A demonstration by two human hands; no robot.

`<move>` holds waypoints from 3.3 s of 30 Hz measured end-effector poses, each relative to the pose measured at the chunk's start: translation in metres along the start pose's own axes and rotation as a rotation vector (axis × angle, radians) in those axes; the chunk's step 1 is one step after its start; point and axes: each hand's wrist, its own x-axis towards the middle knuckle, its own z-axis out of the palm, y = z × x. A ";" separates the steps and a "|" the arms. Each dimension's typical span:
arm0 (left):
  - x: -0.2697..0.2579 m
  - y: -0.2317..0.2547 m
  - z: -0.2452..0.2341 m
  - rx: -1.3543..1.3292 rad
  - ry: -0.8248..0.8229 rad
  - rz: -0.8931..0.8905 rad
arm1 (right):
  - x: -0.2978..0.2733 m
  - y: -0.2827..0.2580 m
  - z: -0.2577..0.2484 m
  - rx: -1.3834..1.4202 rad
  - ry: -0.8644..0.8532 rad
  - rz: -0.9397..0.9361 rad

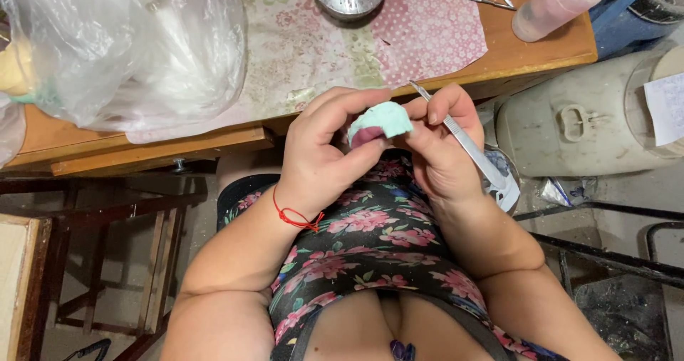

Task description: Shaping a dental prosthetic model using a carving tool and applying adhesive to components

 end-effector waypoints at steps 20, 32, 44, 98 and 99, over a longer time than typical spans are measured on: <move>0.056 -0.025 -0.050 0.769 -0.082 0.000 | 0.125 -0.048 -0.052 -1.561 -0.620 -0.455; 0.067 -0.010 -0.067 0.841 -0.091 0.143 | 0.170 -0.044 -0.056 -1.905 -0.156 -0.402; 0.050 -0.029 -0.074 0.667 -0.193 0.223 | 0.205 -0.031 -0.072 -2.360 -0.254 -0.136; 0.037 -0.056 -0.070 0.776 -0.071 0.305 | 0.126 0.031 0.013 -0.166 0.226 -0.128; 0.035 -0.058 -0.069 0.787 -0.069 0.296 | 0.125 0.030 0.013 -0.167 0.229 -0.121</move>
